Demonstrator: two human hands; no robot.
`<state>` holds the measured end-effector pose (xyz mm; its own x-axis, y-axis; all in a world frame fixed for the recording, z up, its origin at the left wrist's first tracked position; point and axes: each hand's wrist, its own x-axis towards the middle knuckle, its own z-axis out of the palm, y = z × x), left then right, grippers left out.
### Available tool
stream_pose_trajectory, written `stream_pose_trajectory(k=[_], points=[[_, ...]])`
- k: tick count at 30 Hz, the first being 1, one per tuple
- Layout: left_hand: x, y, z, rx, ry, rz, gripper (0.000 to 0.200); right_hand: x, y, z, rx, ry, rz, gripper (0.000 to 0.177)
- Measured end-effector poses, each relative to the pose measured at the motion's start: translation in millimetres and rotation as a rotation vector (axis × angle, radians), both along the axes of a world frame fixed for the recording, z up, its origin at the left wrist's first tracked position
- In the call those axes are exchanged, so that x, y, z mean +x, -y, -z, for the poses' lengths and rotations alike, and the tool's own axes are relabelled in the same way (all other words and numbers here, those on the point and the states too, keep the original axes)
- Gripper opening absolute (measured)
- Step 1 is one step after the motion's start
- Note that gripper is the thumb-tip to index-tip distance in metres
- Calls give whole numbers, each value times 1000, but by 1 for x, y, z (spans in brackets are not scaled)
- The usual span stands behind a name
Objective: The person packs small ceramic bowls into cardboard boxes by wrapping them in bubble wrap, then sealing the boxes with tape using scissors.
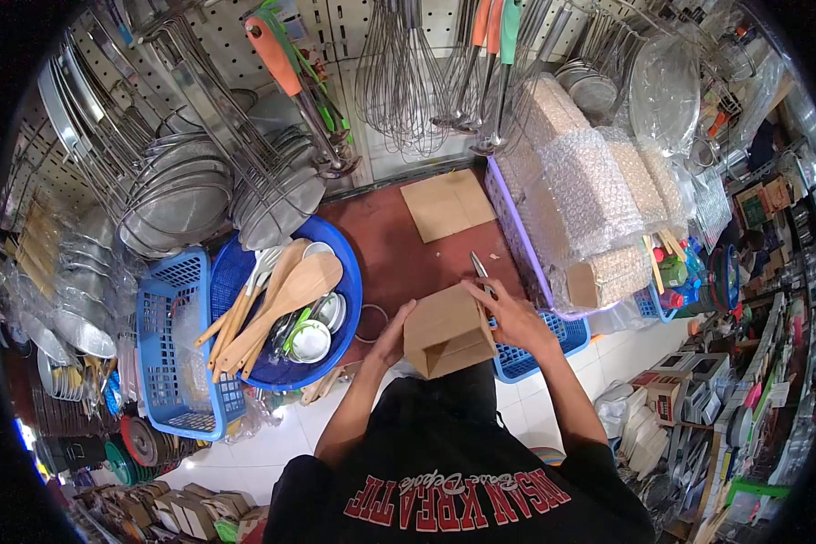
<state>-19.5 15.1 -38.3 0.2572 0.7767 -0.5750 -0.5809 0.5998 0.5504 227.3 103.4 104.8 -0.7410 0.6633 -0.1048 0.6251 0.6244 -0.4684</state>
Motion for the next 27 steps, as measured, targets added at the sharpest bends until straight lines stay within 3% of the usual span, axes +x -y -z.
stream_pose_trajectory(k=[2,5,8,11,14,15,18,19,22,27], points=[[-3,-4,11,31,100,-7,70,-2,-9,9,-79,40,-5,86],[-7,-5,13,-147,103,-54,72,-7,-20,20,-191,44,90,82],[-6,1,18,-25,2,-95,69,6,-52,101,-98,-273,-95,80],[-1,14,16,-24,-24,-171,66,5,-70,123,-182,-219,-141,88],[8,25,-15,11,-265,-163,55,7,-78,133,-464,-173,-44,94],[14,27,-30,10,-311,-216,40,5,-81,134,-484,-106,-41,95],[38,27,-50,505,-1016,-462,29,-2,-92,133,-516,19,-63,100],[41,24,-81,556,-1121,-410,28,-5,-94,132,-506,8,-90,102],[36,0,-101,865,-1367,-156,28,-5,-100,137,-449,9,-144,105],[25,-36,-76,768,-1681,175,50,-4,-104,157,-514,-15,-113,107]])
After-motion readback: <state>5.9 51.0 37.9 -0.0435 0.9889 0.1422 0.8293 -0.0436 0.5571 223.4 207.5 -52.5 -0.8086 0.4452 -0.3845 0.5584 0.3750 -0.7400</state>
